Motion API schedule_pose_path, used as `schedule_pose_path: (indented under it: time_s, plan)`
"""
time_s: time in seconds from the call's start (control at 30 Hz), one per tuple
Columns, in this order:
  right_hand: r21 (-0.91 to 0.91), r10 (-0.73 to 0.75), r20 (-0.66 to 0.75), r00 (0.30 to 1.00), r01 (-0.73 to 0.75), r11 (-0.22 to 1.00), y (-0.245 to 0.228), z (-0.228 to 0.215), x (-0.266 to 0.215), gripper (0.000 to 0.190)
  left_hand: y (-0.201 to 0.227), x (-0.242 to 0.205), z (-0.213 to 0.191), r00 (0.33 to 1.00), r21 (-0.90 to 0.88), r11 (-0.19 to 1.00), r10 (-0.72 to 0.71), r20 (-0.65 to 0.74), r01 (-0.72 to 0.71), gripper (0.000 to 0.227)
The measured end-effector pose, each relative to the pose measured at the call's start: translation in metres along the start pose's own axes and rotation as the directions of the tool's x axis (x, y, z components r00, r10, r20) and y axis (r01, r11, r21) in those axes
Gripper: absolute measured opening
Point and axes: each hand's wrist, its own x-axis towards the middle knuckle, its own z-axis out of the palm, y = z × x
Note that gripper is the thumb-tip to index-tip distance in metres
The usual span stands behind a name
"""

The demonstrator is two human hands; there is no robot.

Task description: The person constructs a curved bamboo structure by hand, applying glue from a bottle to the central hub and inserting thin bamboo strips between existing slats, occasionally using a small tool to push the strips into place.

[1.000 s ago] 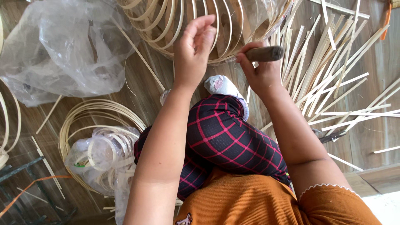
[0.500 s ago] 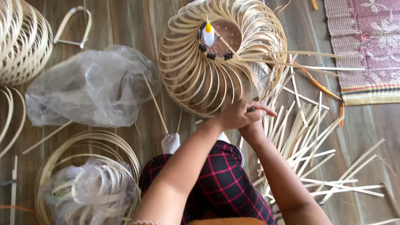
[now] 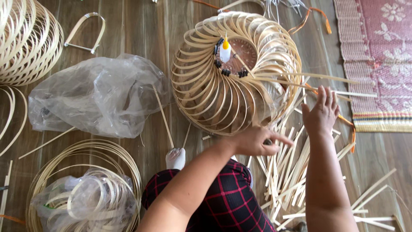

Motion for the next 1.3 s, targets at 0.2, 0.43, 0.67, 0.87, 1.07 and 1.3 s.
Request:
schedule_pose_path:
  time_s: [0.2,0.43,0.67,0.87,1.07,1.3]
  plan:
    - [-0.125,0.107,0.216,0.97,-0.082,0.989,0.001,0.013,-0.009,0.026,-0.003,0.0,0.008,0.736,0.079,0.794,0.592,-0.328,-0.603,0.04]
    - [-0.031,0.203,0.659,0.724,-0.244,0.969,0.0,0.019,-0.064,0.023,-0.006,0.005,0.017,0.904,-0.085,0.965,0.201,-0.377,-0.25,0.032]
    - [0.372,0.132,0.719,0.682,-0.538,0.756,-0.037,0.067,-0.128,0.022,-0.008,0.009,0.03,0.801,-0.007,0.981,0.155,-0.578,-0.195,0.027]
    - [0.723,0.122,0.557,0.822,-0.552,0.415,-0.075,0.068,-0.134,0.028,-0.006,0.006,0.033,0.727,0.003,0.967,0.193,-0.659,-0.254,0.024]
    - [0.621,0.193,0.557,0.808,-0.56,0.549,-0.079,0.053,-0.131,0.027,-0.009,0.008,0.035,0.724,-0.027,0.968,0.168,-0.669,-0.25,0.024]
    - [0.8,0.183,0.592,0.785,-0.601,-0.011,-0.082,0.045,-0.131,0.023,-0.01,0.009,0.034,0.716,-0.017,0.966,0.178,-0.675,-0.257,0.024]
